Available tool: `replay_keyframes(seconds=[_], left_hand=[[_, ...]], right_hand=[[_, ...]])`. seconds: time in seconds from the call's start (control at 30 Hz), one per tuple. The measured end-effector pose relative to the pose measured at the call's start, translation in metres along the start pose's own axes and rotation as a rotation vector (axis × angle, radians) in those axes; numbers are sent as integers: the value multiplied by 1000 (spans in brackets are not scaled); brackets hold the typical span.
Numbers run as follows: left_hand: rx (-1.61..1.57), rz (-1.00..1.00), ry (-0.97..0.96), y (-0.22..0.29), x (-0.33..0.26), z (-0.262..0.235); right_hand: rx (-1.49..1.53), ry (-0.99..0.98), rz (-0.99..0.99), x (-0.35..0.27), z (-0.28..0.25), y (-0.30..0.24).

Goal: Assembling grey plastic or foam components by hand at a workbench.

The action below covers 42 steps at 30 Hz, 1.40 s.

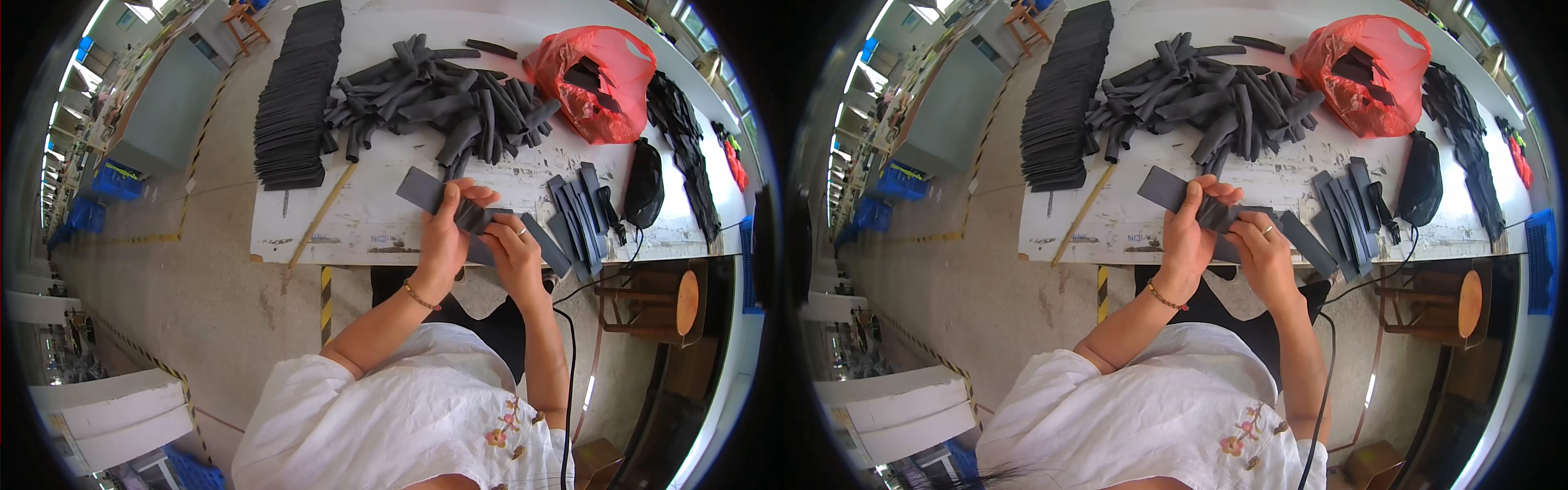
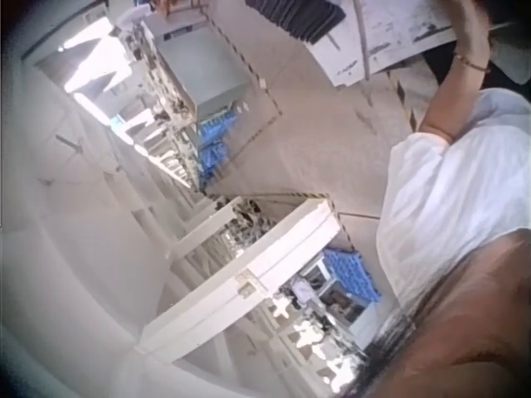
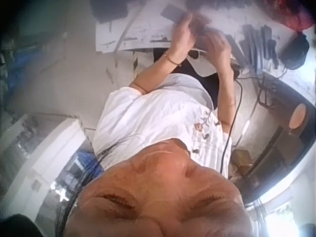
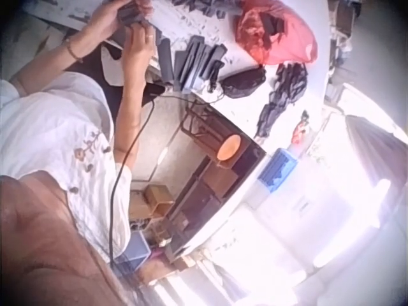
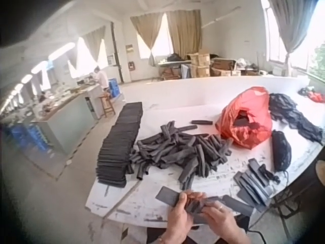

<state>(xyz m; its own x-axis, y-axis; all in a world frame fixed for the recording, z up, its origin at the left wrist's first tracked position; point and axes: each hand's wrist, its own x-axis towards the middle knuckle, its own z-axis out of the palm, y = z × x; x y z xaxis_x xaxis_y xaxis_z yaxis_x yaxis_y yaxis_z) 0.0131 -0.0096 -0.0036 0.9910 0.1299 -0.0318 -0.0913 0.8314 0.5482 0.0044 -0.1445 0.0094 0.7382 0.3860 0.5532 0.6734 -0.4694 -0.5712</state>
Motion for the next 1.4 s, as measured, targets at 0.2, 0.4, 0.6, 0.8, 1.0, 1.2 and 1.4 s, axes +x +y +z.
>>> replay_keyframes(seconds=[0.2, 0.4, 0.6, 0.8, 1.0, 1.2, 1.4], left_hand=[[-4, 99, -63, 13, 8, 4], [20, 208, -147, 33, 18, -5], [-53, 55, -213, 23, 13, -6], [254, -4, 103, 37, 13, -15], [892, 201, 160, 24, -4, -44], [1038, 374, 89, 40, 90, -56], [1369, 153, -61, 30, 176, -60]], right_hand=[[562, 393, 524, 0, 29, -16], [891, 462, 749, 1, -4, -16], [895, 295, 772, 10, 10, -19], [707, 268, 806, -9, -6, -6], [380, 95, 903, -48, -18, 13], [-43, 216, 749, -61, -18, 36], [-678, -41, 523, -67, -26, 69]])
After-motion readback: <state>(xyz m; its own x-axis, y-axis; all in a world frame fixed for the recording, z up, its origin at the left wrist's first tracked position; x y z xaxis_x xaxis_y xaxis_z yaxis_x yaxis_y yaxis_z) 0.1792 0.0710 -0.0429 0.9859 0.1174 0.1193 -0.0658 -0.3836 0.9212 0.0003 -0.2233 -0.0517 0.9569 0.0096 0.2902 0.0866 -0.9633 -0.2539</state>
